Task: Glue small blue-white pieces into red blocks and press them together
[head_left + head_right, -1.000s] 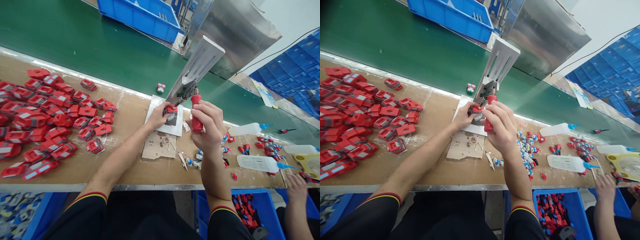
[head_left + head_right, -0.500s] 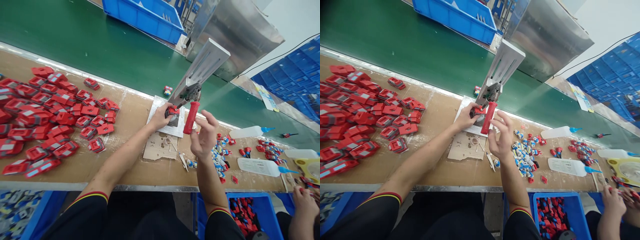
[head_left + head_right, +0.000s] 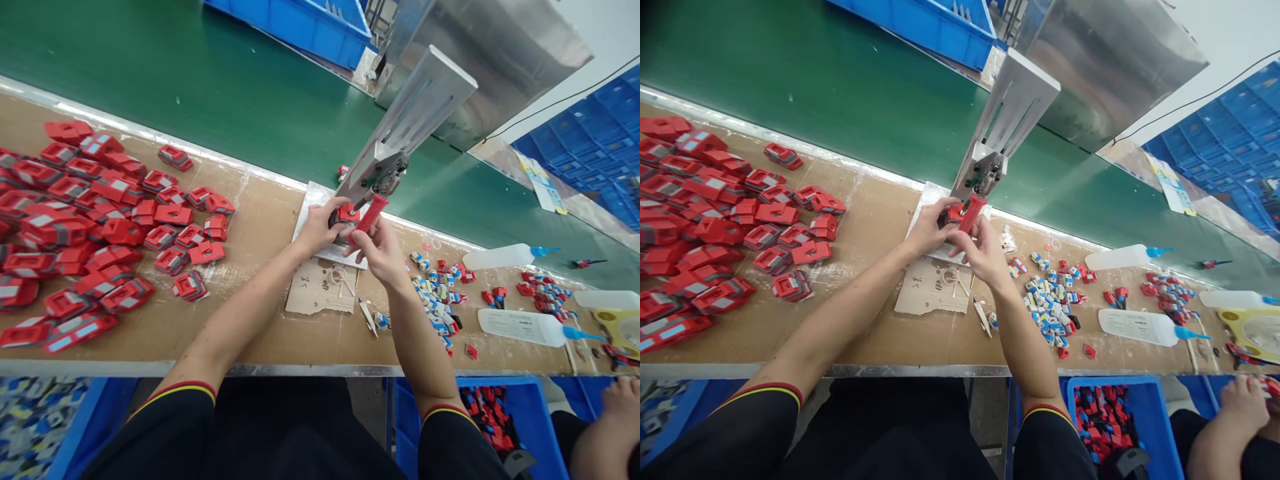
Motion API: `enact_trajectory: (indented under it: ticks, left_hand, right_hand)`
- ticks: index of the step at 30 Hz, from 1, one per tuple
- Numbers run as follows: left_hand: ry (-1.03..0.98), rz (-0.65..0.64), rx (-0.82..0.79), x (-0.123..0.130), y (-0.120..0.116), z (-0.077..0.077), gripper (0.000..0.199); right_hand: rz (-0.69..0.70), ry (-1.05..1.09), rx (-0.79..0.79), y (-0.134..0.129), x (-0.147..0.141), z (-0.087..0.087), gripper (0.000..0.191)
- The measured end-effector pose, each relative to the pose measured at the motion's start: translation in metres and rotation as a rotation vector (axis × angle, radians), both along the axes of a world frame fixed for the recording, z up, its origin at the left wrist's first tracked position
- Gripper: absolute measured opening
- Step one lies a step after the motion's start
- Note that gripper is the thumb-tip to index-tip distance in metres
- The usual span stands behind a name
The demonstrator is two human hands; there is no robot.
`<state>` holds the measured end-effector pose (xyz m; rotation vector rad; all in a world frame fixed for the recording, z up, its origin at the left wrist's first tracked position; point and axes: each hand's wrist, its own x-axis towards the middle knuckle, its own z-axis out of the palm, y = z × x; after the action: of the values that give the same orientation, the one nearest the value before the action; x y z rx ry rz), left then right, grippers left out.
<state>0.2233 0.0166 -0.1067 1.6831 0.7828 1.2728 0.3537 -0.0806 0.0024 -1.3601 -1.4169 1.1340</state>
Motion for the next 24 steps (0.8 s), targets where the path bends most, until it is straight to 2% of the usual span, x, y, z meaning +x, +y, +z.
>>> enact_trajectory:
  ticks: [4,7,9,11,13,15,17,19,21,24]
  left_hand:
    - [0.08,0.004,0.045,-0.004,0.001,0.003,0.042]
    - [0.067,-0.027,0.048,-0.007,0.004,0.005,0.042]
    - [0.06,-0.035,0.058,-0.008,0.005,0.006,0.044]
    - [0.064,-0.038,0.062,-0.009,0.006,0.007,0.046]
    - [0.076,-0.053,0.047,-0.009,0.007,0.008,0.049]
    - [0.112,-0.072,0.017,-0.009,0.007,0.01,0.055]
    - [0.176,-0.067,-0.014,-0.013,0.008,0.013,0.062]
    - [0.239,-0.014,-0.037,-0.023,0.005,0.02,0.067]
    - [0.279,0.082,-0.034,-0.04,-0.006,0.031,0.063]
    - [0.3,0.245,0.076,-0.073,-0.048,0.056,0.039]
  right_hand:
    - [-0.01,0.043,0.039,0.013,-0.005,-0.024,0.053]
    - [-0.049,0.054,0.12,0.005,0.009,-0.026,0.057]
    - [-0.181,-0.026,0.241,-0.013,0.035,-0.022,0.053]
    - [-0.385,-0.217,0.325,-0.039,0.071,-0.019,0.046]
    - [-0.53,-0.517,0.267,-0.064,0.106,-0.02,0.04]
    - [-0.482,-0.823,0.103,-0.08,0.128,-0.027,0.043]
    - [-0.365,-1.009,-0.035,-0.084,0.136,-0.038,0.05]
    - [-0.3,-1.066,-0.078,-0.081,0.134,-0.047,0.049]
    - [-0.288,-1.059,-0.055,-0.077,0.131,-0.051,0.043]
    - [-0.255,-1.028,0.016,-0.085,0.126,-0.046,0.042]
